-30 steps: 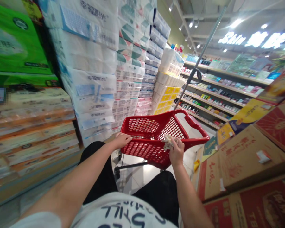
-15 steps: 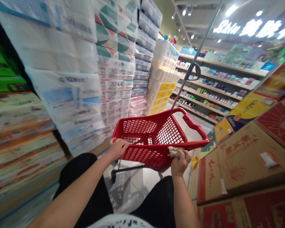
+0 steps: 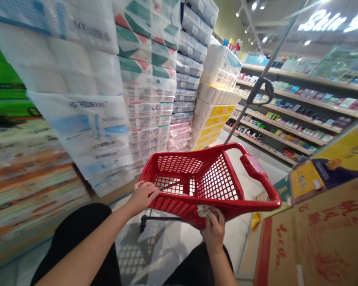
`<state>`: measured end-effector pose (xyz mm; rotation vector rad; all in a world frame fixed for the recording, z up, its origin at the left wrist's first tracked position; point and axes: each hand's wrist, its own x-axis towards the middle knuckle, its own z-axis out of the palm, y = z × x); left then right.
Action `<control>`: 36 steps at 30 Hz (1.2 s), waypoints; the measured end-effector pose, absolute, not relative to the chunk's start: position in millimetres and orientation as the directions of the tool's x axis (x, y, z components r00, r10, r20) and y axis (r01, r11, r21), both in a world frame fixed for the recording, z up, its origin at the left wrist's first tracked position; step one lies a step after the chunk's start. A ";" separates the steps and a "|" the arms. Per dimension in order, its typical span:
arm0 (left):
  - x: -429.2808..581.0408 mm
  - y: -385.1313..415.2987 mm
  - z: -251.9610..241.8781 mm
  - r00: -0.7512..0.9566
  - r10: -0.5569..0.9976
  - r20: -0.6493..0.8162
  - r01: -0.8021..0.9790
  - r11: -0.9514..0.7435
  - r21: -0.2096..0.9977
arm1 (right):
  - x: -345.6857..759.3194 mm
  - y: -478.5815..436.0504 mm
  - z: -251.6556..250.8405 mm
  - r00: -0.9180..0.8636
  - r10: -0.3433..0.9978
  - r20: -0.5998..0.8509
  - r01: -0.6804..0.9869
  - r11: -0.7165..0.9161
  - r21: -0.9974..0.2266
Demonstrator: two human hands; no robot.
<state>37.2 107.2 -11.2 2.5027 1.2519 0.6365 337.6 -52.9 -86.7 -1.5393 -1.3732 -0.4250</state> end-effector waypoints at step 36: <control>-97.1 59.0 -28.3 0.258 0.905 0.339 0.794 -0.399 0.458 | 186.7 -46.5 -62.4 -0.438 0.749 0.497 0.879 0.473 0.062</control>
